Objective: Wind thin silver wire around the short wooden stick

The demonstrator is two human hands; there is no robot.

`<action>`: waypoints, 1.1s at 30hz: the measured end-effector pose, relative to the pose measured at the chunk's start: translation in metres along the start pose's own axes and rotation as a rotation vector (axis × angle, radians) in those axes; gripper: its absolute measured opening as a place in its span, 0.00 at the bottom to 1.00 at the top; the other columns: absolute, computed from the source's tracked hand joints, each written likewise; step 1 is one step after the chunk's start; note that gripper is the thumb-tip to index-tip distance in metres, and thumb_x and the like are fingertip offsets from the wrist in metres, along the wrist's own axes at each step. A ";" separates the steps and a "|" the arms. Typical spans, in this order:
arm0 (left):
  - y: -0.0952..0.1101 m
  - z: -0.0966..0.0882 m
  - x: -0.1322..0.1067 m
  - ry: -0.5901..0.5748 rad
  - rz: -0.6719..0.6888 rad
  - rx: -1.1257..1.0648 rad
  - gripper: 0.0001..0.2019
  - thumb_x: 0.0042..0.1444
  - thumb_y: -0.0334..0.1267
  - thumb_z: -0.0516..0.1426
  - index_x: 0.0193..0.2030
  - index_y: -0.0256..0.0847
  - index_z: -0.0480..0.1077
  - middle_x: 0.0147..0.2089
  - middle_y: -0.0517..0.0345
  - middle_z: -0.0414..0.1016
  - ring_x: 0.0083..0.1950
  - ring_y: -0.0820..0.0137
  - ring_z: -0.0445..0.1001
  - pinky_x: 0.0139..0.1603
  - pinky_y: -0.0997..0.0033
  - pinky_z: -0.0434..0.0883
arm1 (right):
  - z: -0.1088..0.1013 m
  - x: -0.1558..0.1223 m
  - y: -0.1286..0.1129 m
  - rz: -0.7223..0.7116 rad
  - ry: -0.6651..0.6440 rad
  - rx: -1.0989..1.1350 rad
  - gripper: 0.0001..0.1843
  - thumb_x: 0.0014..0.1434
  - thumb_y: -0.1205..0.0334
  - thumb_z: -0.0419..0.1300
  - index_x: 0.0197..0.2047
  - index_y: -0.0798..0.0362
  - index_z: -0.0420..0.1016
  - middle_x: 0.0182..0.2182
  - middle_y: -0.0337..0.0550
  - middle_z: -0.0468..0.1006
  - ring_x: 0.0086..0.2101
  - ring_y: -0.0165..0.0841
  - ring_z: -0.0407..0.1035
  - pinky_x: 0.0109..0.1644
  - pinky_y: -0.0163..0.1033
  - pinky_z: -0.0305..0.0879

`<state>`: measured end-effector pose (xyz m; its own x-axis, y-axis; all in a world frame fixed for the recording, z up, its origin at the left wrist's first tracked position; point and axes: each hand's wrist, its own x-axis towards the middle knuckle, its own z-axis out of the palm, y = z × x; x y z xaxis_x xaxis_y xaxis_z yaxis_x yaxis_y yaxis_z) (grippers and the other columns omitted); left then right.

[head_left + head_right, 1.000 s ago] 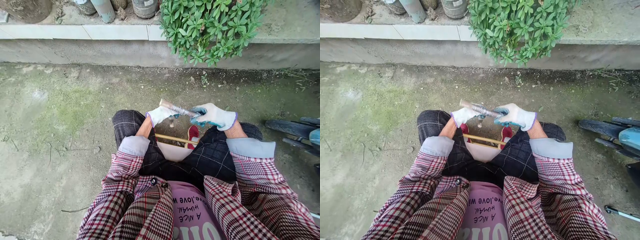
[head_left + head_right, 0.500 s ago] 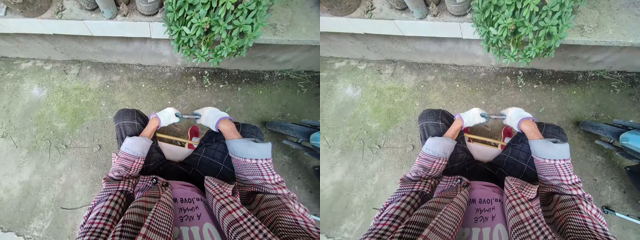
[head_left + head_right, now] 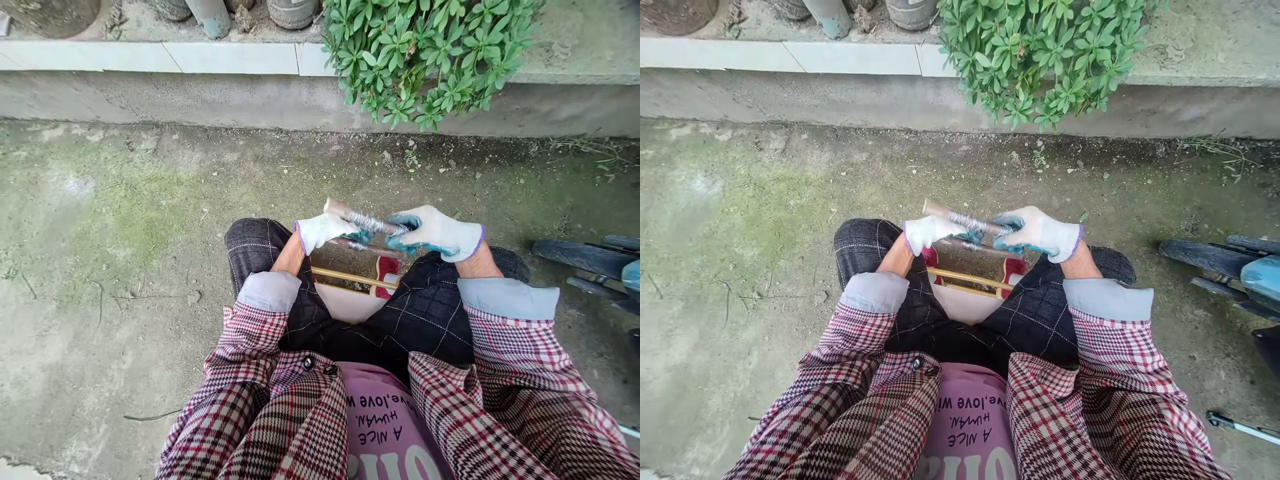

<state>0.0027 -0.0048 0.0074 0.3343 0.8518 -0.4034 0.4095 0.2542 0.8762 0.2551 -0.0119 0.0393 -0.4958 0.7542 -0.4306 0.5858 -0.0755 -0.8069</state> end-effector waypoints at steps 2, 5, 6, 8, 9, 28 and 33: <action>0.002 0.000 -0.005 -0.132 -0.005 -0.183 0.10 0.61 0.30 0.60 0.36 0.34 0.84 0.32 0.53 0.84 0.37 0.67 0.83 0.42 0.74 0.79 | 0.004 0.002 -0.001 -0.007 0.128 0.089 0.22 0.45 0.44 0.76 0.42 0.46 0.86 0.33 0.39 0.82 0.34 0.39 0.72 0.36 0.42 0.70; -0.006 0.000 -0.007 -0.380 0.004 -0.566 0.09 0.63 0.40 0.66 0.42 0.35 0.83 0.42 0.42 0.88 0.46 0.59 0.87 0.55 0.59 0.81 | 0.012 0.006 -0.001 -0.012 0.260 0.239 0.20 0.45 0.47 0.79 0.39 0.46 0.84 0.31 0.39 0.80 0.30 0.37 0.69 0.31 0.43 0.70; -0.010 0.001 -0.005 -0.415 0.003 -0.672 0.13 0.62 0.45 0.68 0.43 0.34 0.83 0.43 0.40 0.88 0.49 0.56 0.87 0.57 0.56 0.81 | 0.014 0.007 -0.002 -0.011 0.294 0.301 0.20 0.44 0.48 0.79 0.38 0.46 0.83 0.30 0.39 0.79 0.28 0.36 0.68 0.30 0.43 0.69; -0.017 0.005 0.001 -0.426 -0.004 -0.794 0.19 0.61 0.52 0.69 0.44 0.35 0.82 0.45 0.38 0.88 0.54 0.52 0.87 0.59 0.53 0.80 | 0.016 0.009 -0.002 -0.017 0.348 0.424 0.20 0.43 0.52 0.80 0.37 0.48 0.82 0.28 0.39 0.78 0.25 0.33 0.66 0.26 0.42 0.67; -0.020 0.008 0.005 -0.420 -0.002 -0.833 0.20 0.62 0.53 0.67 0.46 0.35 0.82 0.47 0.38 0.88 0.57 0.51 0.86 0.60 0.52 0.80 | 0.016 0.011 -0.001 -0.037 0.379 0.483 0.20 0.42 0.53 0.80 0.37 0.48 0.81 0.28 0.39 0.78 0.24 0.32 0.65 0.24 0.41 0.65; -0.024 0.028 0.015 -0.182 0.014 -1.048 0.15 0.51 0.40 0.69 0.43 0.40 0.73 0.33 0.58 0.78 0.36 0.67 0.78 0.47 0.62 0.77 | 0.011 0.008 -0.015 -0.230 0.418 0.820 0.32 0.45 0.43 0.80 0.52 0.40 0.80 0.33 0.35 0.79 0.22 0.28 0.66 0.20 0.36 0.62; -0.017 0.012 0.015 -0.040 -0.018 -1.178 0.12 0.59 0.40 0.66 0.46 0.41 0.73 0.26 0.68 0.67 0.22 0.77 0.64 0.25 0.76 0.63 | 0.011 0.001 -0.013 -0.226 0.330 0.762 0.33 0.44 0.43 0.80 0.52 0.41 0.80 0.31 0.34 0.80 0.21 0.28 0.66 0.18 0.34 0.59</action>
<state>0.0109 -0.0024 -0.0167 0.3717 0.8339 -0.4080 -0.6150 0.5504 0.5646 0.2397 -0.0177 0.0452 -0.2681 0.9460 -0.1822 -0.1532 -0.2286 -0.9614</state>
